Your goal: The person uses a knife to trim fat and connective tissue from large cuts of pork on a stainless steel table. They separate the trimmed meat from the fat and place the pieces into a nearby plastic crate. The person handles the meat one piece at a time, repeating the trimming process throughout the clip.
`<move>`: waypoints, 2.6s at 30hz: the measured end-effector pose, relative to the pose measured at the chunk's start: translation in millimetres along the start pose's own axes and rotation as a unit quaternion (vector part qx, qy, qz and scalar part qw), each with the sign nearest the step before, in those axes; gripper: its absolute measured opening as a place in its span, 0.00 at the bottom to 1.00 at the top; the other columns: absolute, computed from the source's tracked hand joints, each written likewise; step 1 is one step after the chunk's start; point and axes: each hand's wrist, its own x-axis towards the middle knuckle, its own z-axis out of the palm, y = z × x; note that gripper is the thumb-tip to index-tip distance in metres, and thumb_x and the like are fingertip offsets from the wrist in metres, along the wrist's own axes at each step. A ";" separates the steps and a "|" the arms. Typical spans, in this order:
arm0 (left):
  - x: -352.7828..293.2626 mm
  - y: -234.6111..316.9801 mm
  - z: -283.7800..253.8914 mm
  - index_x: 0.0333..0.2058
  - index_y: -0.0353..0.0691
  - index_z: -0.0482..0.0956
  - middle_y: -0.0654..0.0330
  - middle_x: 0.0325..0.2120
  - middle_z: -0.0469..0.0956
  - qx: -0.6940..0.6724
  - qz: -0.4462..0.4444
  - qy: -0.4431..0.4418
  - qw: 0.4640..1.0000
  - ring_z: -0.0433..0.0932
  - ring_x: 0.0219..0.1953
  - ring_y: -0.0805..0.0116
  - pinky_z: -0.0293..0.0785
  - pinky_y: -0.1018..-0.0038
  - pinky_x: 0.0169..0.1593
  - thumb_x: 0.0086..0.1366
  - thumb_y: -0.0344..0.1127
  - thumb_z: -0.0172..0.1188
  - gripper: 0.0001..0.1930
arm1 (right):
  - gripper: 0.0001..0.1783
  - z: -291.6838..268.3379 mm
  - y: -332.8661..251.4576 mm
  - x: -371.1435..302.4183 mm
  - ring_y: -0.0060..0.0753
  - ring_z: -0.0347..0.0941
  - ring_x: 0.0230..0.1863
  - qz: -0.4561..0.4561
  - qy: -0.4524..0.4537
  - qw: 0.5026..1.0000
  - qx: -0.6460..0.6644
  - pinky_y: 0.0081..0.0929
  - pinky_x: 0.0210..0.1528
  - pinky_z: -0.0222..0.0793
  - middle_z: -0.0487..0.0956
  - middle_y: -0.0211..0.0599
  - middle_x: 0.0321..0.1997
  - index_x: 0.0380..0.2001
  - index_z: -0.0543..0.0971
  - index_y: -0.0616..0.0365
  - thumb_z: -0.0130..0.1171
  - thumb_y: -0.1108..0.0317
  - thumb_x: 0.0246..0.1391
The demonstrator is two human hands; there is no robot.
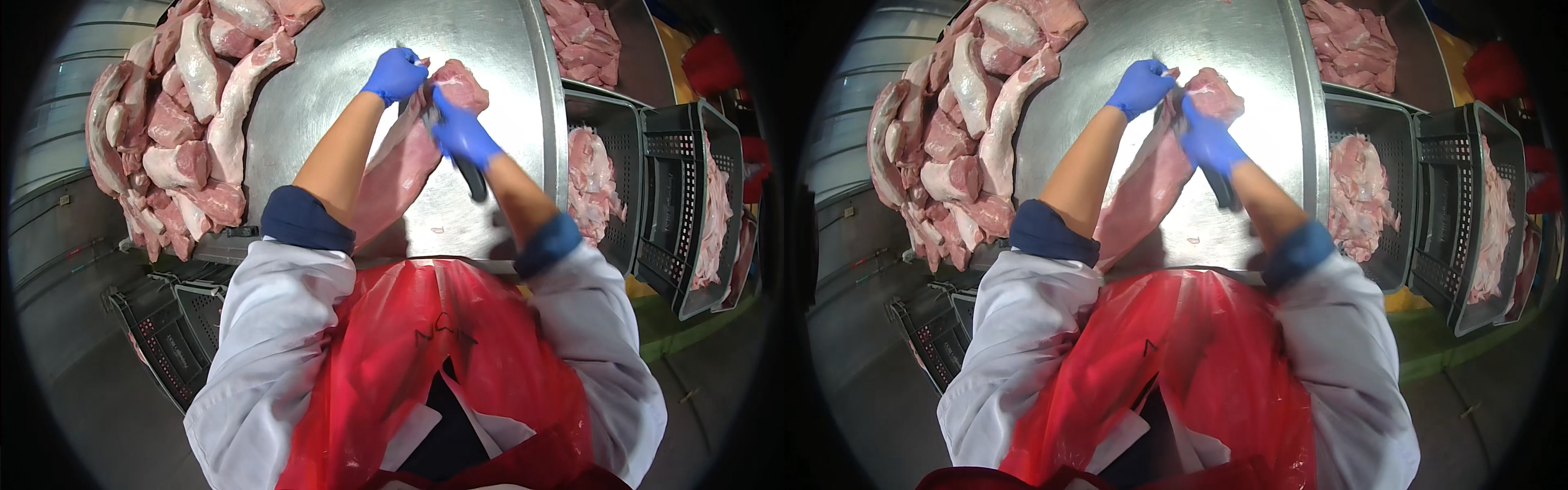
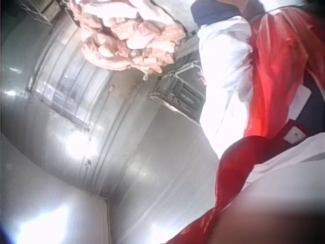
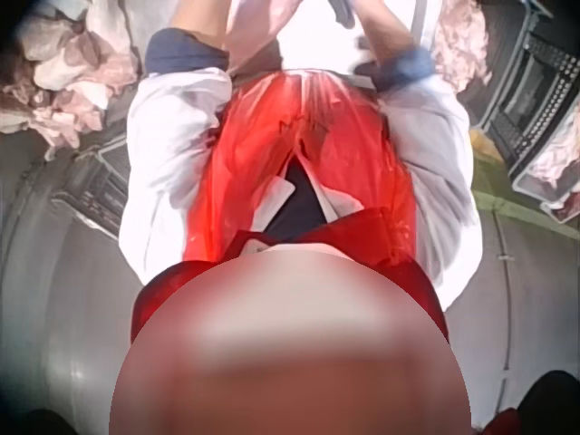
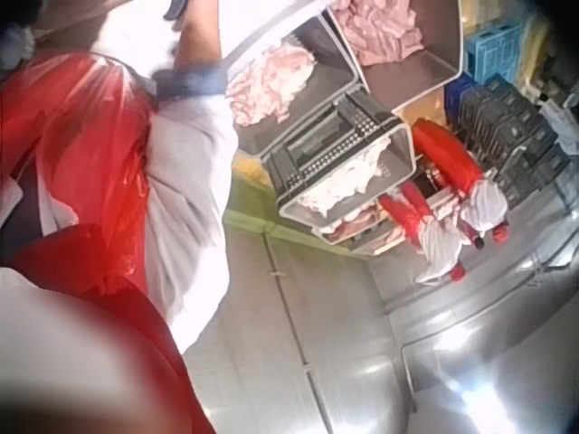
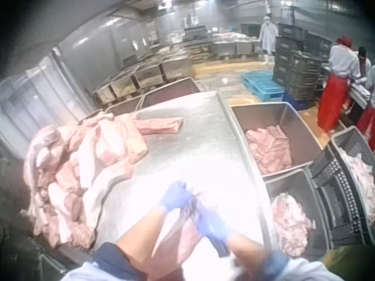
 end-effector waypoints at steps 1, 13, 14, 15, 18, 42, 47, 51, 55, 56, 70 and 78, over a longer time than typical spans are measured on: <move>-0.8 -13.5 -8.6 0.25 0.33 0.79 0.58 0.21 0.77 -0.039 -0.022 -0.001 0.999 0.71 0.26 0.73 0.70 0.71 0.33 0.62 0.42 0.65 0.16 | 0.45 8.2 -13.5 -43.9 0.26 0.72 0.19 0.012 -0.025 0.998 0.054 0.27 0.26 0.74 0.77 0.36 0.25 0.77 0.48 0.38 0.50 0.70 0.58; -20.2 -31.5 -45.9 0.31 0.36 0.79 0.62 0.28 0.78 -0.412 -0.044 -0.010 0.910 0.76 0.30 0.74 0.72 0.78 0.33 0.60 0.29 0.61 0.03 | 0.43 60.7 -16.7 -100.0 0.29 0.75 0.23 0.022 -0.031 0.999 -0.014 0.30 0.29 0.74 0.78 0.40 0.24 0.76 0.50 0.42 0.51 0.69 0.58; -25.2 -35.2 -47.3 0.30 0.37 0.78 0.62 0.27 0.77 -0.450 -0.043 -0.005 0.892 0.76 0.29 0.73 0.73 0.77 0.33 0.61 0.30 0.61 0.03 | 0.43 67.0 -16.4 -112.9 0.29 0.75 0.23 0.012 -0.021 1.000 -0.016 0.29 0.29 0.74 0.78 0.39 0.24 0.76 0.50 0.43 0.50 0.68 0.58; -30.2 -38.8 -48.6 0.29 0.38 0.77 0.62 0.26 0.77 -0.487 -0.042 0.000 0.872 0.76 0.29 0.72 0.73 0.77 0.32 0.61 0.30 0.61 0.04 | 0.43 72.1 -19.0 -119.2 0.30 0.75 0.23 0.002 -0.011 1.000 -0.019 0.29 0.29 0.74 0.78 0.39 0.23 0.76 0.50 0.44 0.50 0.68 0.58; -42.8 -23.6 -48.5 0.31 0.38 0.77 0.63 0.26 0.76 -0.493 0.018 -0.095 0.864 0.76 0.29 0.72 0.74 0.77 0.33 0.62 0.31 0.60 0.04 | 0.43 66.6 -39.0 -54.1 0.30 0.73 0.20 -0.012 0.002 0.999 0.051 0.30 0.28 0.74 0.77 0.39 0.22 0.76 0.49 0.48 0.50 0.68 0.58; -119.7 -119.5 -81.3 0.42 0.36 0.73 0.42 0.33 0.81 0.241 0.179 -0.093 0.949 0.81 0.40 0.40 0.75 0.53 0.44 0.63 0.39 0.56 0.13 | 0.45 133.8 -53.1 -59.8 0.45 0.83 0.38 0.037 -0.004 0.985 -0.170 0.38 0.47 0.76 0.83 0.55 0.37 0.76 0.49 0.45 0.53 0.67 0.57; -147.8 -69.4 -92.1 0.43 0.38 0.74 0.48 0.31 0.82 0.253 0.257 -0.081 0.929 0.82 0.36 0.44 0.77 0.55 0.40 0.64 0.38 0.55 0.12 | 0.40 142.7 -48.9 -68.0 0.41 0.82 0.33 0.032 0.034 0.993 -0.113 0.37 0.45 0.77 0.83 0.54 0.41 0.73 0.58 0.51 0.55 0.66 0.57; -158.7 -54.2 -119.5 0.44 0.40 0.74 0.48 0.31 0.82 0.268 0.242 -0.078 0.929 0.82 0.35 0.45 0.77 0.56 0.38 0.61 0.36 0.56 0.13 | 0.37 164.7 -52.0 -50.2 0.35 0.78 0.26 -0.031 0.032 0.992 -0.115 0.32 0.32 0.76 0.81 0.47 0.32 0.70 0.62 0.57 0.53 0.71 0.56; -186.2 -66.5 -163.8 0.43 0.42 0.73 0.50 0.30 0.82 0.202 0.271 -0.003 0.941 0.81 0.34 0.47 0.76 0.57 0.38 0.63 0.34 0.53 0.10 | 0.46 189.9 -86.7 -162.0 0.33 0.80 0.27 0.112 -0.136 0.984 -0.031 0.32 0.34 0.77 0.80 0.44 0.27 0.76 0.48 0.39 0.52 0.71 0.57; -193.4 -66.3 -169.9 0.43 0.43 0.72 0.50 0.30 0.81 0.185 0.282 -0.014 0.941 0.80 0.34 0.46 0.76 0.57 0.38 0.63 0.34 0.54 0.10 | 0.44 191.7 -88.7 -154.0 0.32 0.78 0.24 0.102 -0.118 0.987 -0.038 0.31 0.32 0.76 0.80 0.42 0.27 0.76 0.49 0.42 0.52 0.71 0.58; -443.5 -96.3 -296.6 0.57 0.30 0.72 0.54 0.44 0.79 0.045 0.227 0.335 0.913 0.78 0.46 0.64 0.74 0.66 0.51 0.61 0.32 0.57 0.25 | 0.37 294.8 -87.8 -104.6 0.40 0.79 0.22 -0.151 -0.216 0.956 -0.130 0.36 0.31 0.76 0.81 0.54 0.31 0.76 0.47 0.41 0.44 0.64 0.66; -804.7 -224.1 -425.2 0.53 0.33 0.72 0.57 0.45 0.78 0.116 -0.128 0.564 0.807 0.78 0.48 0.65 0.73 0.71 0.53 0.65 0.37 0.57 0.20 | 0.41 220.2 -86.4 -142.4 0.25 0.74 0.23 -0.001 -0.246 0.969 0.026 0.26 0.28 0.76 0.80 0.38 0.36 0.77 0.46 0.37 0.49 0.61 0.63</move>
